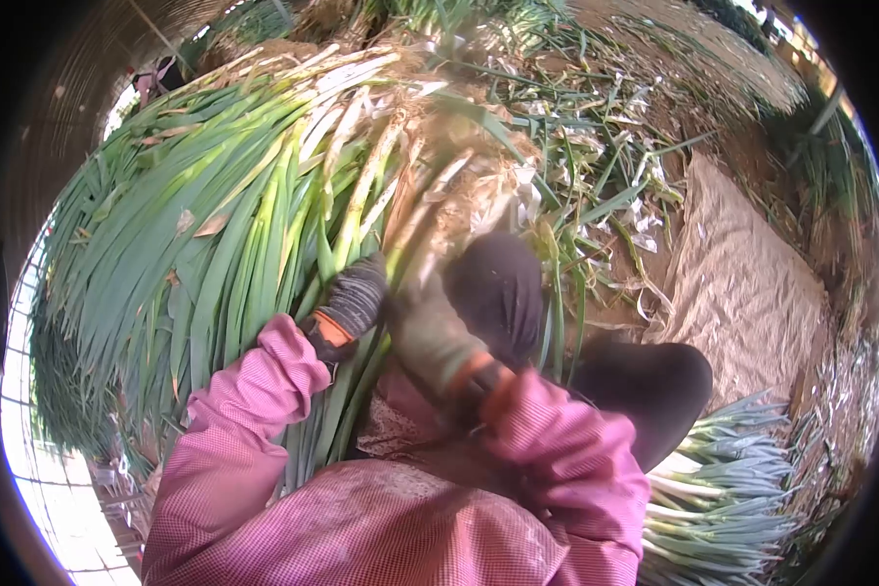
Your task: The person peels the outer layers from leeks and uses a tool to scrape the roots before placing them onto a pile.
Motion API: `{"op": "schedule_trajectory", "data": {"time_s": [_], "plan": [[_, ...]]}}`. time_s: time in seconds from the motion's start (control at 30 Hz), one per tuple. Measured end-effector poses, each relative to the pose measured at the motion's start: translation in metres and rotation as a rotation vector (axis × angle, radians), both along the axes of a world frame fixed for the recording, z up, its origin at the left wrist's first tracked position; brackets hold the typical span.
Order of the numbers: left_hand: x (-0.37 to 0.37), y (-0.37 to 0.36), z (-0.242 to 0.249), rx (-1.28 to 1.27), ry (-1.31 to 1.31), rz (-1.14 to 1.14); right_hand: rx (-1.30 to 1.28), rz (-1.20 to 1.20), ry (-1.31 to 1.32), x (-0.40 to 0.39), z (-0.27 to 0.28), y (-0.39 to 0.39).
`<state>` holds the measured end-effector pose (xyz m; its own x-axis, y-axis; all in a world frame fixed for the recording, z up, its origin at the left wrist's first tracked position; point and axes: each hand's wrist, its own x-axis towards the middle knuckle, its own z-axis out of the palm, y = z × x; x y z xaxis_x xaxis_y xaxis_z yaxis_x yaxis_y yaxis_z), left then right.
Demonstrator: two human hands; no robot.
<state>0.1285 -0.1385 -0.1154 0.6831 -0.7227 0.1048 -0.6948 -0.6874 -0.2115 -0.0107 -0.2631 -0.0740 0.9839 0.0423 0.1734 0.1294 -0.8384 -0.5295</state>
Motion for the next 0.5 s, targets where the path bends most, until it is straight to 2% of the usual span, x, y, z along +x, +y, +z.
{"op": "schedule_trajectory", "data": {"time_s": [0.03, 0.1, 0.13, 0.2, 0.23, 0.3, 0.33, 0.4, 0.47, 0.5], "plan": [[-0.003, 0.001, 0.019, -0.022, 0.068, 0.161, 0.029, -0.030, 0.004, 0.022, -0.022, 0.005], [-0.008, 0.008, 0.048, -0.027, 0.059, 0.272, -0.355, 0.137, -0.040, 0.050, -0.026, 0.002], [-0.008, 0.010, 0.053, 0.002, 0.028, 0.315, -0.411, 0.189, 0.103, 0.057, -0.011, 0.000], [-0.008, 0.012, 0.047, -0.082, -0.149, 0.119, -0.523, 0.283, 0.403, 0.059, 0.032, -0.006], [-0.010, 0.012, 0.042, -0.132, -0.231, 0.017, -0.587, 0.264, 0.471, 0.063, 0.026, -0.007], [-0.016, 0.011, 0.039, -0.042, -0.287, -0.159, -0.621, 0.165, 0.376, 0.067, 0.010, -0.022], [-0.017, 0.012, 0.039, 0.005, -0.321, -0.249, -0.507, 0.059, 0.356, 0.074, -0.019, -0.033], [-0.014, 0.017, 0.032, -0.001, -0.115, -0.322, -0.253, -0.138, 0.278, 0.087, -0.076, -0.056], [-0.013, 0.019, 0.029, -0.097, -0.010, -0.436, -0.581, -0.141, 0.157, 0.054, 0.019, -0.041], [-0.020, 0.018, 0.036, -0.025, 0.097, -0.371, -0.572, -0.192, 0.253, 0.051, 0.037, -0.036]]}}
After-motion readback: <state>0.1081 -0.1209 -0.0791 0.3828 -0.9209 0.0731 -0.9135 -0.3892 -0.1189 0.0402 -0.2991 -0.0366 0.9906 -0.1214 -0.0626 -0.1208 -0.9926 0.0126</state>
